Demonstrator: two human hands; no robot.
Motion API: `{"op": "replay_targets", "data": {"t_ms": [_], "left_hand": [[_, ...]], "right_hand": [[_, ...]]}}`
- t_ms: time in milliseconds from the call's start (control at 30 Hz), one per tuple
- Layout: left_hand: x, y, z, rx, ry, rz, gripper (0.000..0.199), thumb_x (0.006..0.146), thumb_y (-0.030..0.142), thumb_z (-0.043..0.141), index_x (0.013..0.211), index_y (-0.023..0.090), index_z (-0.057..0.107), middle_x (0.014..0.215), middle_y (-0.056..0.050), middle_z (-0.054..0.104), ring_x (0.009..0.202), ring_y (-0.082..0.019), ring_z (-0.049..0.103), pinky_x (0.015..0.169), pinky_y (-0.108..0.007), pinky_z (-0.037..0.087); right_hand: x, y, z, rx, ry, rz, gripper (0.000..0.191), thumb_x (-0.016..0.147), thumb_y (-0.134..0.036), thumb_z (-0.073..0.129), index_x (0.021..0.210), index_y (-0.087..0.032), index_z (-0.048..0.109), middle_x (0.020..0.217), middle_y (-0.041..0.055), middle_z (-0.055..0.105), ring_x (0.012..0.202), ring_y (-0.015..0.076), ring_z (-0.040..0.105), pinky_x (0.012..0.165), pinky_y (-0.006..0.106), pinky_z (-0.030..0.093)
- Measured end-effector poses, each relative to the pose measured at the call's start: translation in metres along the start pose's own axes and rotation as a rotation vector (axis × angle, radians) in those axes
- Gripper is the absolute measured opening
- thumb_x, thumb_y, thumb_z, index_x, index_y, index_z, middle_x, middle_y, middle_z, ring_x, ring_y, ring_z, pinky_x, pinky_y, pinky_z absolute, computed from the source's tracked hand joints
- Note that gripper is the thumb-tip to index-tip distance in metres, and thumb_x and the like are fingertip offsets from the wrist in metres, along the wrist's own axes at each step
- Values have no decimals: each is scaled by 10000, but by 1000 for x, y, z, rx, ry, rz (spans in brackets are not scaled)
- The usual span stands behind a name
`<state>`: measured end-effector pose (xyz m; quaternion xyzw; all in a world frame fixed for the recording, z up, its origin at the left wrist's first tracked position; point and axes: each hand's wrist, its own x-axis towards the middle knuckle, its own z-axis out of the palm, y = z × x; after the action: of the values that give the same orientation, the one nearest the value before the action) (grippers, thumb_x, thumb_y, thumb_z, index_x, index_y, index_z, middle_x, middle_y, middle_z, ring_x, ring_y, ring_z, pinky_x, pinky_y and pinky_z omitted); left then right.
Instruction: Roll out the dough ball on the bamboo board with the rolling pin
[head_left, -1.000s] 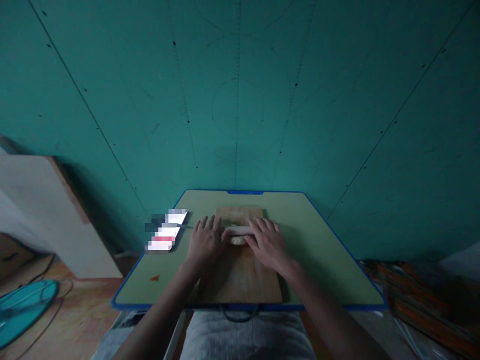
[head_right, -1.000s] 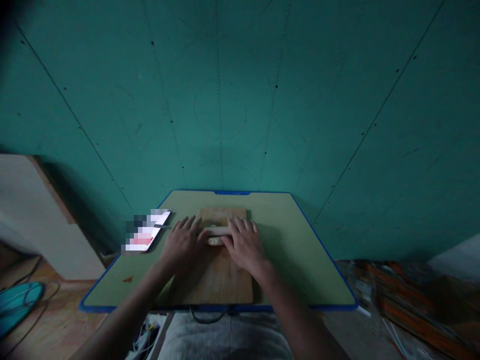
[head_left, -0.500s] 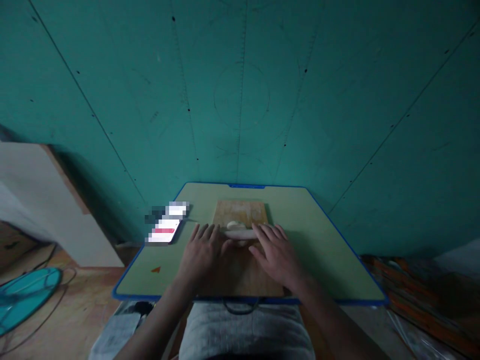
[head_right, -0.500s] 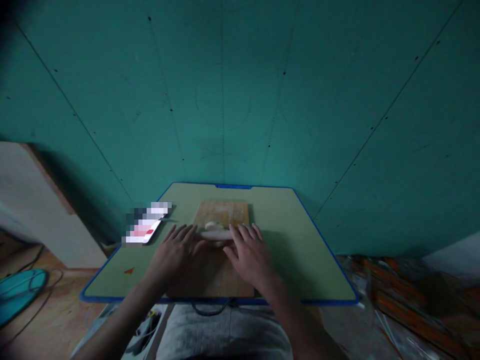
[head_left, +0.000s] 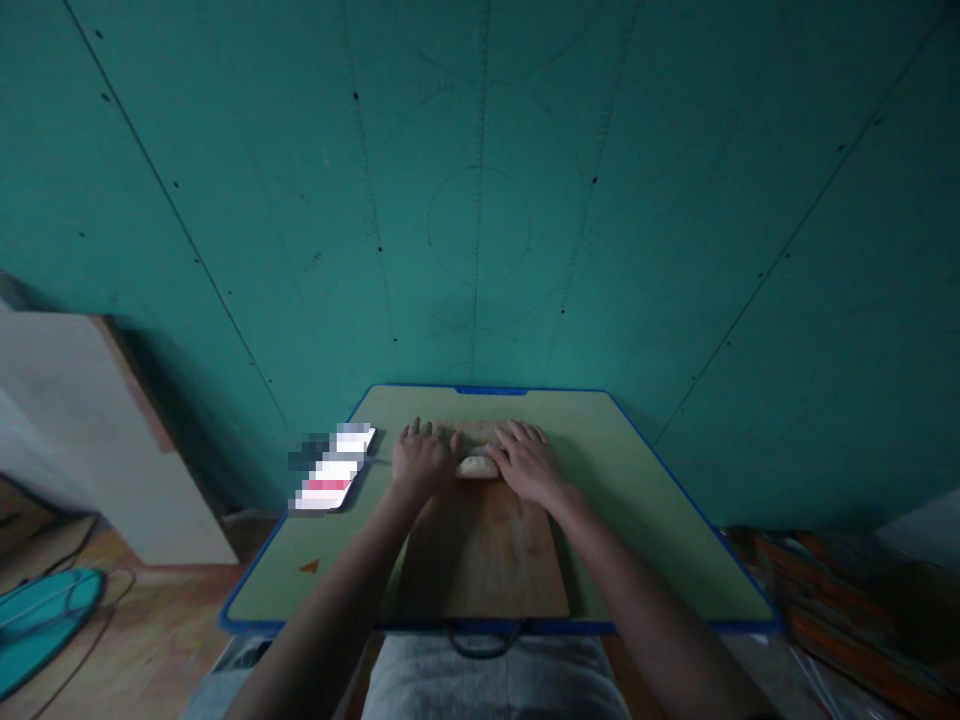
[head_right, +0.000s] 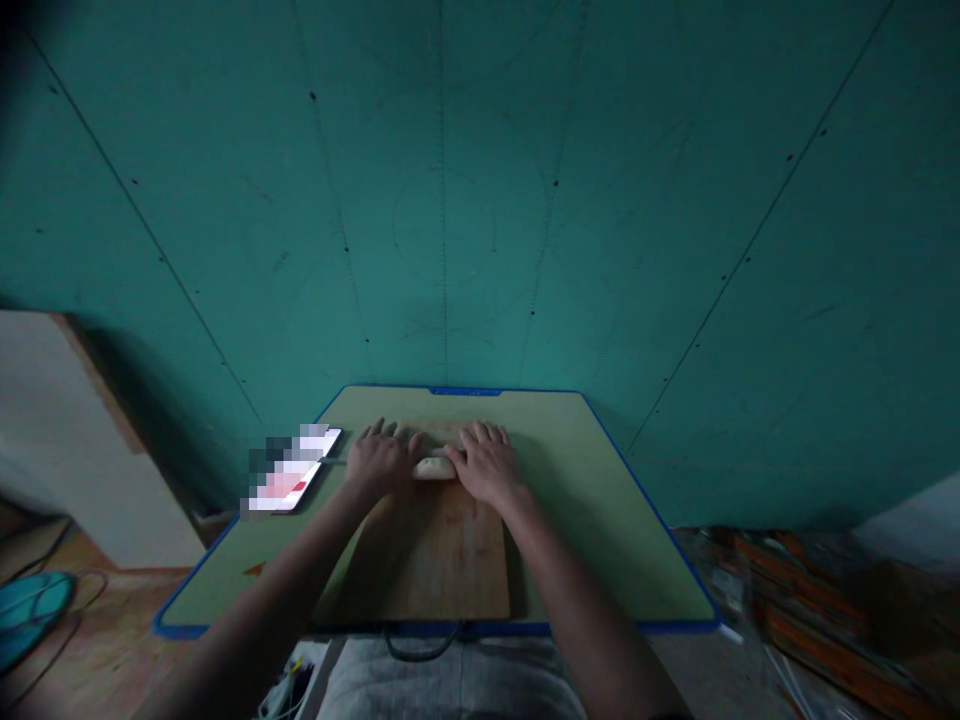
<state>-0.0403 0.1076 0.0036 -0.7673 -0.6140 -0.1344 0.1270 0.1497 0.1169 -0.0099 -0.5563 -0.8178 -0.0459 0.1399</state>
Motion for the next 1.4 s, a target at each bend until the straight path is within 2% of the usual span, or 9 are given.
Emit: {"op": "replay_targets", "data": {"t_ms": [167, 400, 700, 867, 967, 1067, 1200, 1300, 1400], "left_hand": [[-6, 5, -10, -15, -22, 9, 382, 976, 293, 352, 938, 155, 706, 988, -160, 728, 987, -310, 652, 909, -452, 445], [-49, 9, -19, -73, -3, 40, 348, 1008, 319, 340, 986, 197, 665, 1001, -98, 726, 945, -262, 645, 897, -404, 447], [-96, 8, -12, -146, 140, 89, 285, 993, 349, 417, 1100, 168, 610, 1138, -118, 696, 1109, -301, 617, 1119, -572, 318], [-80, 5, -8, -100, 94, 101, 390, 996, 395, 411, 1185, 130, 626, 1264, -147, 662, 1306, -356, 501, 1131, -540, 322], [-54, 5, -8, -72, 27, 42, 421, 1005, 394, 372, 1195, 122, 632, 1276, -170, 654, 1256, -354, 543, 1086, -523, 364], [-29, 5, -8, -80, -15, 27, 391, 1005, 377, 363, 1091, 149, 668, 1171, -169, 697, 1148, -328, 608, 990, -480, 427], [-10, 1, -10, -108, -13, 37, 359, 1001, 352, 379, 1015, 157, 680, 1008, -145, 734, 1009, -291, 658, 935, -460, 445], [-22, -4, -16, -184, 82, 60, 306, 1003, 290, 373, 1108, 192, 643, 1160, -109, 698, 1117, -257, 611, 1023, -476, 395], [-51, -8, -22, -372, 353, 109, 234, 974, 269, 417, 993, 180, 633, 1020, -106, 686, 991, -242, 613, 874, -403, 476]], "right_hand": [[-2, -4, 1, 4, 16, 51, 481, 1030, -453, 314, 1311, -184, 597, 1407, 129, 569, 1309, 268, 485, 1117, 462, 316], [-51, -10, -9, 54, 97, -81, 462, 1025, -312, 306, 1402, -146, 514, 1478, 103, 509, 1379, 244, 411, 1187, 455, 217], [-102, -18, -13, 90, 188, -130, 481, 986, -272, 380, 1425, -105, 488, 1452, 114, 535, 1353, 258, 444, 1182, 458, 249], [-79, -14, -24, 110, 116, -118, 432, 1020, -317, 352, 1318, -126, 600, 1313, 111, 652, 1201, 230, 580, 1116, 395, 353], [-45, -13, -23, 76, 68, -85, 398, 1024, -315, 371, 1261, -140, 637, 1235, 115, 696, 1158, 229, 610, 1112, 408, 342], [-19, -11, -17, 35, 34, -29, 374, 1026, -359, 388, 1182, -175, 675, 1196, 109, 709, 1159, 242, 607, 1095, 427, 339], [-9, -6, -9, 52, -16, 16, 376, 1036, -404, 365, 1076, -222, 691, 1183, 84, 697, 1085, 230, 628, 970, 386, 420], [-20, 0, -6, 106, 5, -64, 299, 1026, -362, 417, 1087, -200, 661, 1261, 94, 641, 1140, 223, 589, 972, 354, 411], [-35, 7, -4, 148, 28, -85, 235, 1015, -333, 450, 1075, -195, 631, 1204, 97, 643, 1109, 219, 585, 922, 328, 424]]}}
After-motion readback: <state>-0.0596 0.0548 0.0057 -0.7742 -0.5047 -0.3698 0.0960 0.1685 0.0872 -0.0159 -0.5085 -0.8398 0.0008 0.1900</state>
